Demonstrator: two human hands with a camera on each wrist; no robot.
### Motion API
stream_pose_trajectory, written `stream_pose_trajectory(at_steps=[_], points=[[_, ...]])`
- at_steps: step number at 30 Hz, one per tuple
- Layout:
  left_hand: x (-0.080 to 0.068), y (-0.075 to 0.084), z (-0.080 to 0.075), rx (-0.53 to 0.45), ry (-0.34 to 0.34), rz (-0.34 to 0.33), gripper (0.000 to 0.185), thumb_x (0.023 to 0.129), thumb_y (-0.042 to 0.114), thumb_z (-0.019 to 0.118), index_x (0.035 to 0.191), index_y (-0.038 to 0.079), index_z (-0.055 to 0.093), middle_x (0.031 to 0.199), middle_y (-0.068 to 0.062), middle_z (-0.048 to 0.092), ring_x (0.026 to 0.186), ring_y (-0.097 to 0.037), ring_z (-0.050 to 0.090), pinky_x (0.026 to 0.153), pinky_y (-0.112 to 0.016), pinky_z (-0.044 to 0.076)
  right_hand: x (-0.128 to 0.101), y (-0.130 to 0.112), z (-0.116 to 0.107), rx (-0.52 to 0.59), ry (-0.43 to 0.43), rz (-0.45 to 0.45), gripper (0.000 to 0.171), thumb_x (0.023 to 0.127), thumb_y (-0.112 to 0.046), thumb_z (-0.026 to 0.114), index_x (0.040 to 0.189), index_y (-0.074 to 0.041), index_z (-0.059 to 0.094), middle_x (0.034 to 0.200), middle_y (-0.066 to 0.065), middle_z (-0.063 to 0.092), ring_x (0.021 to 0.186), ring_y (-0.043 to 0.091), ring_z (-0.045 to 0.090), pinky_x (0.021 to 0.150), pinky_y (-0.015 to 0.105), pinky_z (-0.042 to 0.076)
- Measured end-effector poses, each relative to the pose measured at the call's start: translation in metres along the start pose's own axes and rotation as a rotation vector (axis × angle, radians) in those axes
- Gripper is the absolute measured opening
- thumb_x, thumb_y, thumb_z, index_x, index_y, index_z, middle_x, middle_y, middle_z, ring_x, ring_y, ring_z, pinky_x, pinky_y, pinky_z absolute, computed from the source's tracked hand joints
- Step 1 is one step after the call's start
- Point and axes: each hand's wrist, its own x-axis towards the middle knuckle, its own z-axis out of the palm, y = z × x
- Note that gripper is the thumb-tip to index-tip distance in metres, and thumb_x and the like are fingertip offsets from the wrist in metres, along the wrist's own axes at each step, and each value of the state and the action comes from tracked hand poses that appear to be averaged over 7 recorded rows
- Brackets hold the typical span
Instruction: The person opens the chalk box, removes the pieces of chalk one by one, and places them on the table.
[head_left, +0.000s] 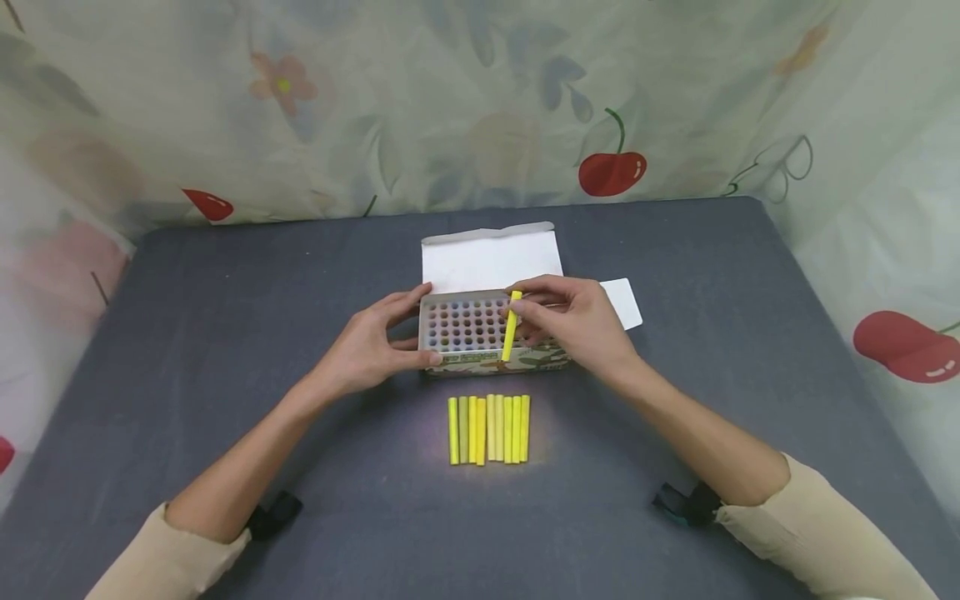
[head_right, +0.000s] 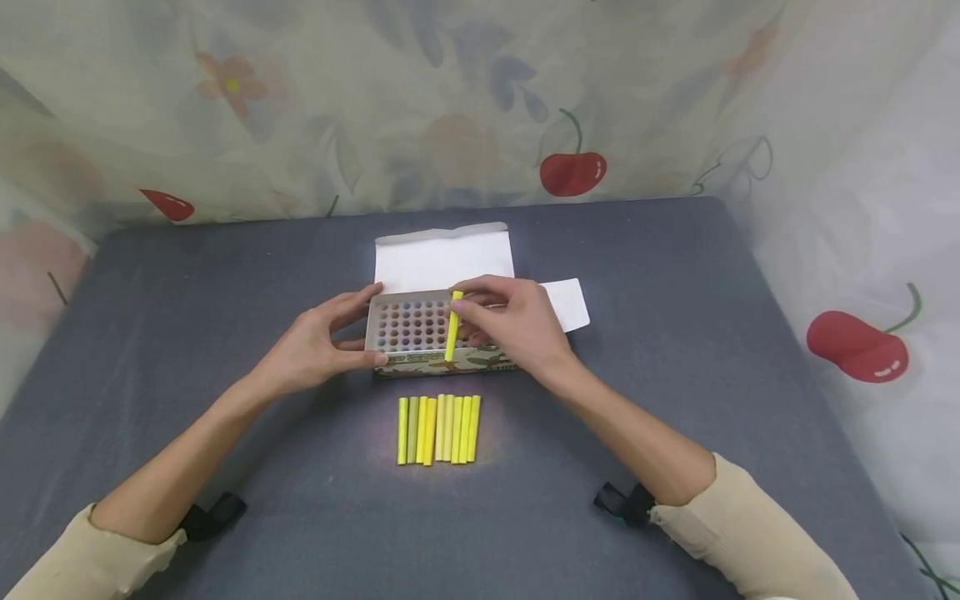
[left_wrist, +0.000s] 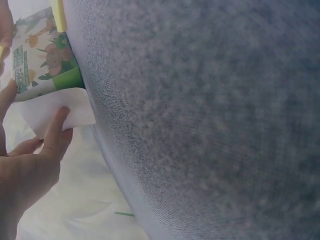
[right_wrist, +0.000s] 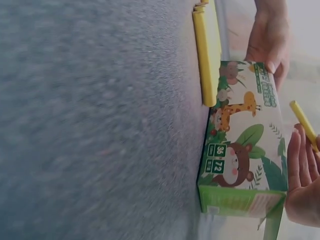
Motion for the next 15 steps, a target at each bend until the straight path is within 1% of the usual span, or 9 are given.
stream_pose_trajectory(at_steps=[3,8,12,15], points=[[0.000,0.000,0.000,-0.009,-0.004,0.000,0.096,0.080,0.010,0.085,0.158,0.019,0.030,0.148,-0.013,0.040,0.130,-0.031,0.052,0.089,-0.033,0.059,-0.006,0.001,-0.005,-0.004,-0.001,0.015,0.032,0.092,-0.016,0.074,0.118,0.002,0.069,0.091,0.012,0.073,0.072,0.032,0.070,0.065,0.041,0.063],[0.000,-0.001,0.000,-0.017,-0.006,-0.013,0.096,0.080,0.009,0.084,0.158,0.020,0.030,0.149,-0.013,0.040,0.126,-0.032,0.056,0.088,-0.032,0.060,-0.015,0.002,-0.012,-0.014,-0.005,0.047,0.032,0.091,-0.018,0.075,0.118,-0.001,0.070,0.092,0.011,0.073,0.073,0.032,0.070,0.065,0.043,0.063],[0.000,-0.001,0.000,-0.016,-0.007,-0.016,0.095,0.081,0.009,0.084,0.158,0.020,0.030,0.148,-0.013,0.040,0.126,-0.032,0.056,0.088,-0.032,0.060,-0.021,0.003,-0.015,-0.019,-0.011,0.077,0.031,0.091,-0.018,0.075,0.118,-0.002,0.070,0.094,0.011,0.074,0.075,0.036,0.071,0.065,0.045,0.063],[0.000,-0.001,0.000,-0.009,-0.003,-0.014,0.095,0.081,0.009,0.084,0.158,0.021,0.030,0.148,-0.013,0.040,0.125,-0.032,0.057,0.088,-0.032,0.060,-0.026,0.005,-0.017,-0.024,-0.034,0.105,0.033,0.091,-0.017,0.075,0.120,-0.001,0.069,0.095,0.011,0.074,0.077,0.039,0.070,0.065,0.047,0.063]])
